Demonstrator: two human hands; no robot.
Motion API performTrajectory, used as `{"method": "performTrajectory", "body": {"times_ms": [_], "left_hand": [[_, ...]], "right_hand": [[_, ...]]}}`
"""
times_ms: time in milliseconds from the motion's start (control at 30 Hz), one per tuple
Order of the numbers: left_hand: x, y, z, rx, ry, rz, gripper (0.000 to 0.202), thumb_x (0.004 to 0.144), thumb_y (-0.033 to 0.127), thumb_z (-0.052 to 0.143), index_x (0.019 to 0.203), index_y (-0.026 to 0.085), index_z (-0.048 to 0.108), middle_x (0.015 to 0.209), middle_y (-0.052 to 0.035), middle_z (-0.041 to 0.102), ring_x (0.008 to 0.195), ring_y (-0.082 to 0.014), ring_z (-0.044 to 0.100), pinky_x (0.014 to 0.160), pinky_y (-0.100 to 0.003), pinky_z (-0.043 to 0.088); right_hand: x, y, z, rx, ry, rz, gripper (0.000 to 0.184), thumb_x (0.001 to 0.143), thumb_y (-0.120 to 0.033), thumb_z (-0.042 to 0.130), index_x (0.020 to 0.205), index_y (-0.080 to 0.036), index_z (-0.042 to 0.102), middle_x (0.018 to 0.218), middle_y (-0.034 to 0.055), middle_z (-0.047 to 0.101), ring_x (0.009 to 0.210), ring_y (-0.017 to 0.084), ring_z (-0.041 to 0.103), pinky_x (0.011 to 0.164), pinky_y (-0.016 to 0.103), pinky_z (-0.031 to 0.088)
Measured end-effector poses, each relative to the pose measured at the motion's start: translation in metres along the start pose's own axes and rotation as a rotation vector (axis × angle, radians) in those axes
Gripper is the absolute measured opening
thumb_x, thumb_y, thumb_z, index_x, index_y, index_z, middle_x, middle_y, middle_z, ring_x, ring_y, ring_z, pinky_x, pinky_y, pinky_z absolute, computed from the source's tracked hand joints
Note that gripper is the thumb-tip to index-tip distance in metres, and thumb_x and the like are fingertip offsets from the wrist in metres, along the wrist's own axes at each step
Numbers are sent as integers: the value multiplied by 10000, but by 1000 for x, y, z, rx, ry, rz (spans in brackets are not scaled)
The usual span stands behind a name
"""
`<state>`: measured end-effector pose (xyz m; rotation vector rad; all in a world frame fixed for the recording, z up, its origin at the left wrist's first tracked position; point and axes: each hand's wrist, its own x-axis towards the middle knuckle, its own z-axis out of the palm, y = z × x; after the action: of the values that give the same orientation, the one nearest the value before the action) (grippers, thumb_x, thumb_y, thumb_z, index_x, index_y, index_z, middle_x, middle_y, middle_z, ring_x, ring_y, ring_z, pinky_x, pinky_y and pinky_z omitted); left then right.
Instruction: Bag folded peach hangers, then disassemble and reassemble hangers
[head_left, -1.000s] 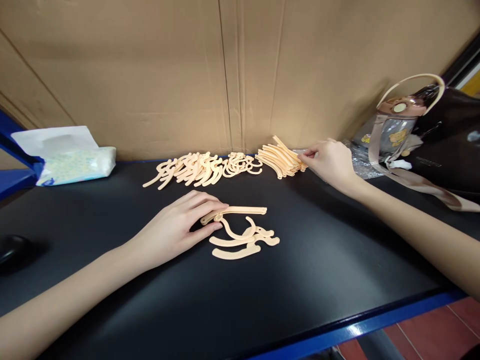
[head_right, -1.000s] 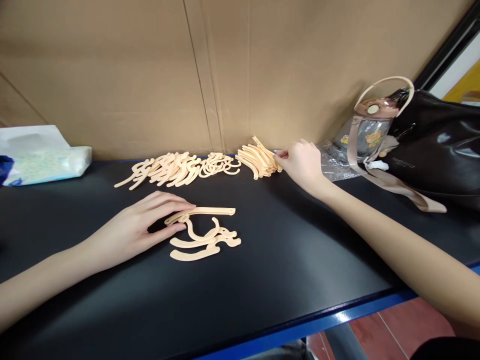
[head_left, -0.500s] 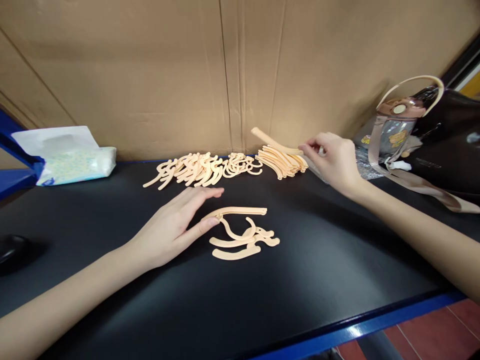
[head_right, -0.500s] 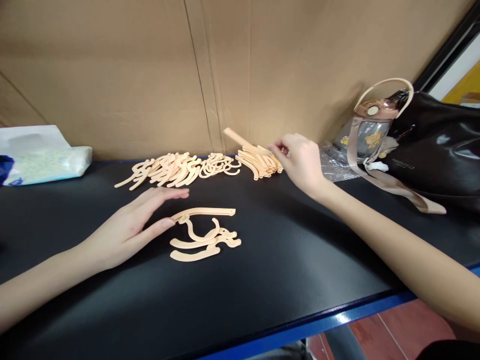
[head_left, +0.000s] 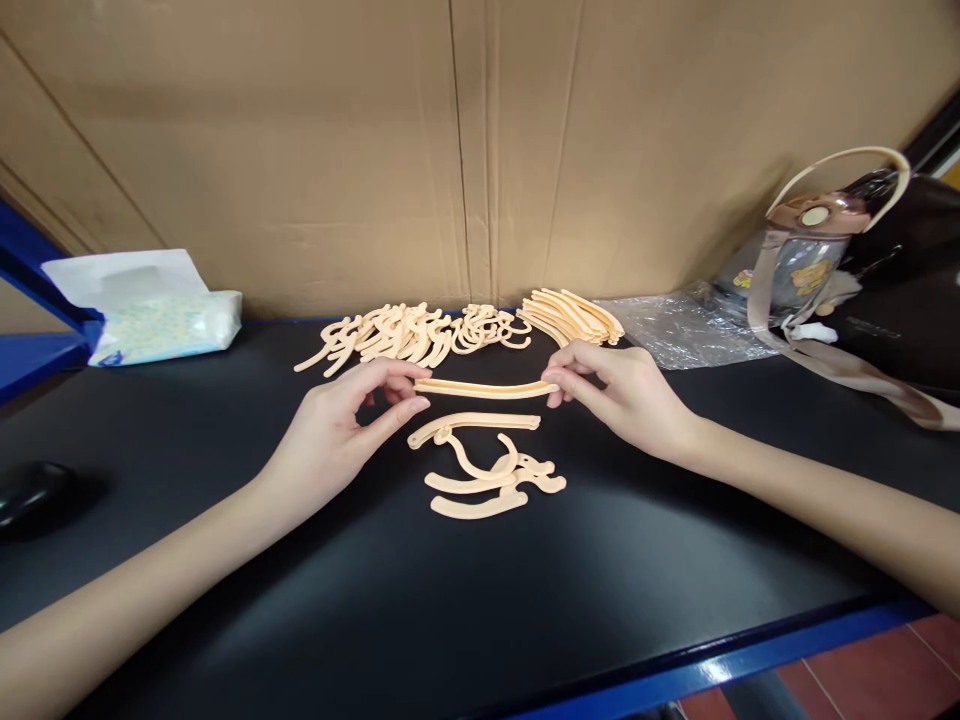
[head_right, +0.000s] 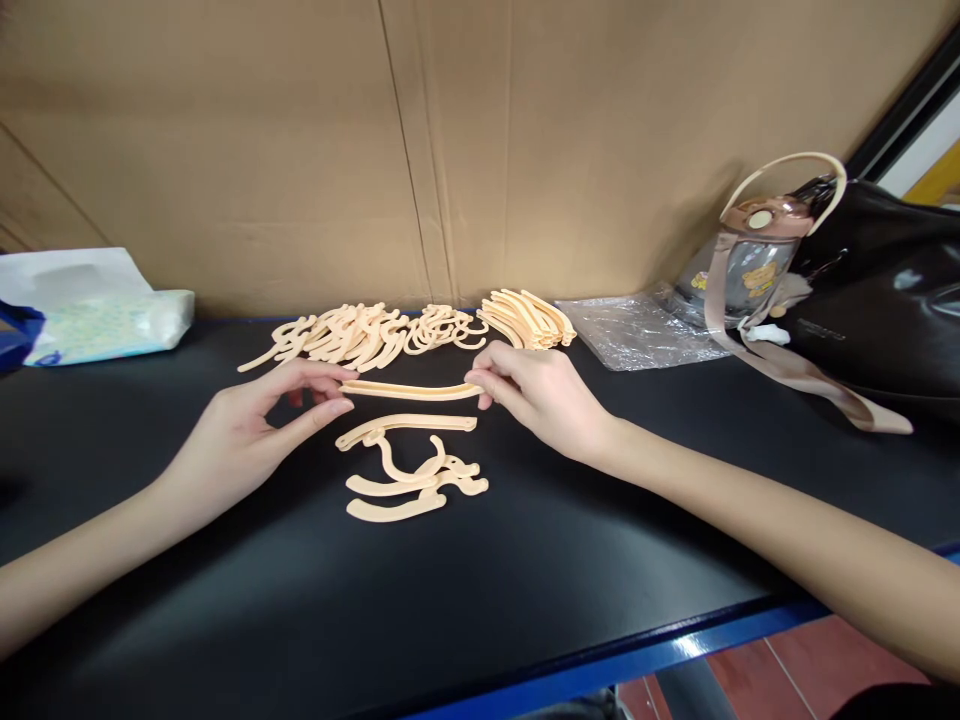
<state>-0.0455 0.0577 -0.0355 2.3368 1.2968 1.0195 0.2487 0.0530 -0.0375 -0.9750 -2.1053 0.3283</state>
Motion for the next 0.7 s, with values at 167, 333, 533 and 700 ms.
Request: {"method": "performTrajectory", "body": {"times_ms": [167, 333, 533, 700], "left_hand": [[3, 12, -1, -74, -48, -63, 179, 896, 395, 587, 904, 231, 658, 647, 55, 638, 631, -130, 560, 576, -232, 397], [-3, 38, 4, -251, -113, -182, 197, 865, 409, 621, 845, 217, 657, 609, 51, 652, 578, -128, 566, 545, -232, 397], [-11, 43, 8, -219, -180, -119, 219, 899, 429, 599, 979, 238, 672, 683, 46, 663, 586, -126, 545, 552, -245, 389], [-4, 16, 0, 44, -123, -75, 266, 889, 422, 519, 1007, 232, 664, 814, -7, 652, 701, -173, 557, 603, -280, 417]], "right_hand": [[3, -14, 5, 590, 19, 272, 444, 995, -530, 473, 801, -169, 644, 790, 68, 741, 709, 152, 675, 679, 282, 519], [1, -27, 13, 814, -60, 397, 350, 903, -500, 646, 938, -159, 719, 896, 62, 743, 804, 151, 674, 707, 271, 520], [1, -22, 13, 911, -31, 495, 215, 903, -376, 666, 989, -179, 657, 916, 32, 703, 865, 149, 664, 712, 259, 513], [13, 8, -9, 663, 88, 431, 243, 948, -438, 573, 1004, -204, 610, 802, 1, 633, 728, 148, 613, 691, 295, 488]]}}
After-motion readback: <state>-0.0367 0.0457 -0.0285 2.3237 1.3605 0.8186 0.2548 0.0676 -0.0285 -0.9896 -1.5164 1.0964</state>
